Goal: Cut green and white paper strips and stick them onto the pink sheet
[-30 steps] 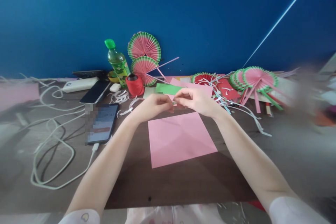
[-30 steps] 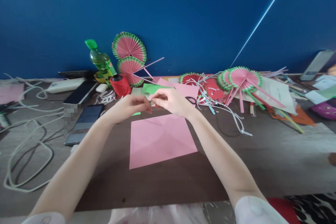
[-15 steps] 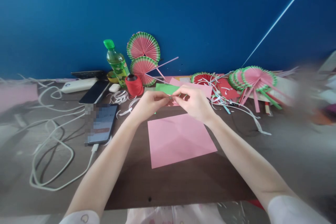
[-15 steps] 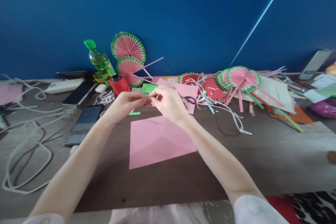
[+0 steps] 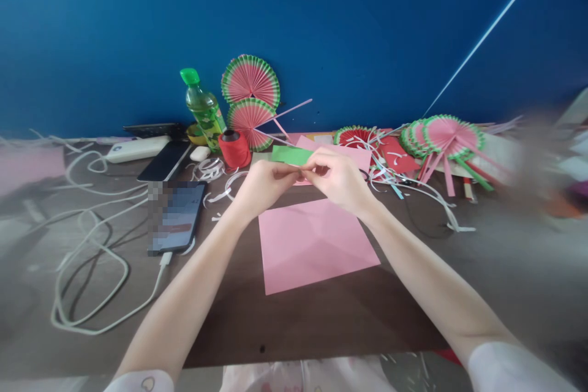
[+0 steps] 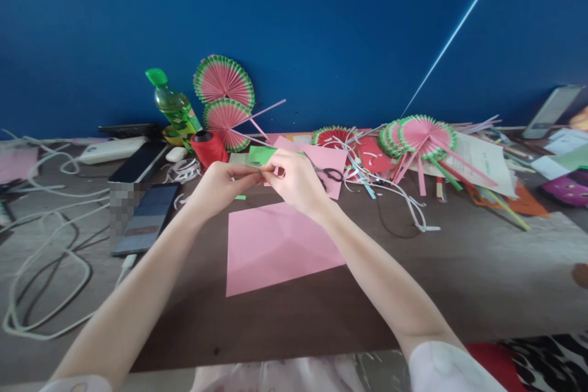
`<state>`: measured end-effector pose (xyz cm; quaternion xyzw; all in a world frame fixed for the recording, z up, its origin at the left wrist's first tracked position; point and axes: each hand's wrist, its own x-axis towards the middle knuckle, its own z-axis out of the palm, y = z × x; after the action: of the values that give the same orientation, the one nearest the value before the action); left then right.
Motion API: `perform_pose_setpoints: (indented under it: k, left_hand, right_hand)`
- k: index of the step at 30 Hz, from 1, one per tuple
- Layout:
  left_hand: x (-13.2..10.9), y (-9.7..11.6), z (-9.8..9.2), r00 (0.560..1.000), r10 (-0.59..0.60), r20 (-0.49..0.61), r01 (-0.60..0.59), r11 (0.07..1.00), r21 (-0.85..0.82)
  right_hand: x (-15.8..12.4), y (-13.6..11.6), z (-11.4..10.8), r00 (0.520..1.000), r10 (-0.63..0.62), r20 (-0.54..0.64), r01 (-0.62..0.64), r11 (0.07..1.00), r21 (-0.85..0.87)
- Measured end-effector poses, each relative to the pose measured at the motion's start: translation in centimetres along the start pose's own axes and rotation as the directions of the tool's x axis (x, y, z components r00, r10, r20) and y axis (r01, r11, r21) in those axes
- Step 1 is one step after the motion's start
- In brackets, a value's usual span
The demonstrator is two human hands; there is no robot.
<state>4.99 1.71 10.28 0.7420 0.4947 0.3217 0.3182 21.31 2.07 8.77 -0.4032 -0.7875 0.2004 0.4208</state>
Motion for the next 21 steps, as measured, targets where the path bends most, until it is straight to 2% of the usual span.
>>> perform_pose_setpoints:
  k: [5, 9, 12, 17, 19, 21]
  left_hand:
    - [0.0, -0.2, 0.0, 1.000, 0.009, 0.001, -0.009, 1.000, 0.006]
    - [0.1, -0.2, -0.1, 1.000, -0.006, 0.013, 0.006, 1.000, -0.023]
    - [0.1, -0.3, -0.3, 0.999, -0.017, 0.051, 0.022, 0.996, -0.090]
    - [0.4, -1.1, -0.7, 0.994, -0.051, 0.094, 0.067, 0.981, -0.182]
    - [0.5, -1.5, -0.8, 0.993, -0.059, 0.105, 0.077, 0.981, -0.178]
    - [0.6, -1.9, -0.8, 0.992, -0.055, 0.117, 0.075, 0.982, -0.172]
  right_hand:
    - [0.1, 0.1, 0.0, 1.000, 0.008, -0.005, -0.008, 1.000, 0.017]
    - [0.0, 0.1, -0.2, 0.996, 0.084, 0.037, -0.088, 0.989, 0.121]
    - [0.1, 0.1, -0.4, 0.989, 0.136, 0.050, -0.141, 0.980, 0.138]
    - [0.6, 1.2, -1.6, 0.970, 0.217, -0.110, -0.215, 0.976, 0.033]
    - [0.8, 2.4, -2.6, 0.943, 0.270, -0.192, -0.287, 0.955, -0.067]
    - [0.8, 4.0, -3.6, 0.914, 0.307, -0.263, -0.372, 0.895, -0.246]
